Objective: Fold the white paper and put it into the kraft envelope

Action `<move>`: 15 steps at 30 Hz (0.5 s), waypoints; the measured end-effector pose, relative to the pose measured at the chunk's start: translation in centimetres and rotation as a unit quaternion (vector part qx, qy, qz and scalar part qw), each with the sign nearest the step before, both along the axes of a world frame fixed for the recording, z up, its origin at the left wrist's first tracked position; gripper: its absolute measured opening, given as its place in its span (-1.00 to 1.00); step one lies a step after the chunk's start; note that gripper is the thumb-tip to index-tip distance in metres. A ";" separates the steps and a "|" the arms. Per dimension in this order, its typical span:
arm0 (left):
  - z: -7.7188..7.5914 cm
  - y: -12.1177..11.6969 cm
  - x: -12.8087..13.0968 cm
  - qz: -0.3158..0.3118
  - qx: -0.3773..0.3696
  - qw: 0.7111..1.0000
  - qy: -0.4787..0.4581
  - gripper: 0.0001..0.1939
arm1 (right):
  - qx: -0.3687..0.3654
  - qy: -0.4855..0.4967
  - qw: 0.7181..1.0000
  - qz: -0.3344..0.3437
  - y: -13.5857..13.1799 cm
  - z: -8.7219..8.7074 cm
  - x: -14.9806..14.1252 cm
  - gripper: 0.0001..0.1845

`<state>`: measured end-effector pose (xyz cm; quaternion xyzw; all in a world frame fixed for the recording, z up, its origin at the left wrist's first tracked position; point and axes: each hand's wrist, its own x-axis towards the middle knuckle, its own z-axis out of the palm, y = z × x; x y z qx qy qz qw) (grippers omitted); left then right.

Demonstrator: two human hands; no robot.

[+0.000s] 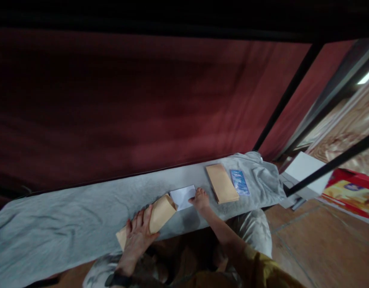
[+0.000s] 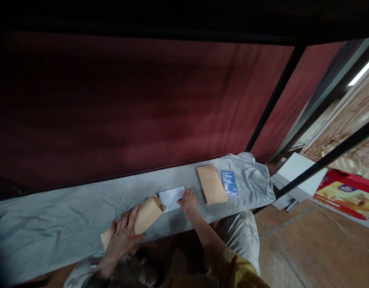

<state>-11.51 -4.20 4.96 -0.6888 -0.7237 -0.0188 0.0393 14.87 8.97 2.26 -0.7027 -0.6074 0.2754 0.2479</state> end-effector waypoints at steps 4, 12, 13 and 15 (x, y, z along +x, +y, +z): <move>0.7 0.1 0.0 0.015 -0.036 0.999 -0.019 0.02 | -0.001 -0.018 1.000 -0.015 0.0 -0.8 -0.4 -0.48; 0.0 0.2 -0.6 0.030 -0.067 0.994 -0.075 0.06 | 0.050 0.144 0.988 -0.001 -0.1 -1.6 1.4 -0.79; -0.1 0.2 -0.6 0.030 -0.065 0.994 -0.081 0.07 | 0.053 0.176 0.983 0.001 -0.2 -1.6 1.7 -0.77; -0.3 0.2 -0.7 0.024 -0.059 0.994 -0.088 0.08 | 0.057 0.233 0.971 0.007 -0.4 -1.5 2.1 -0.70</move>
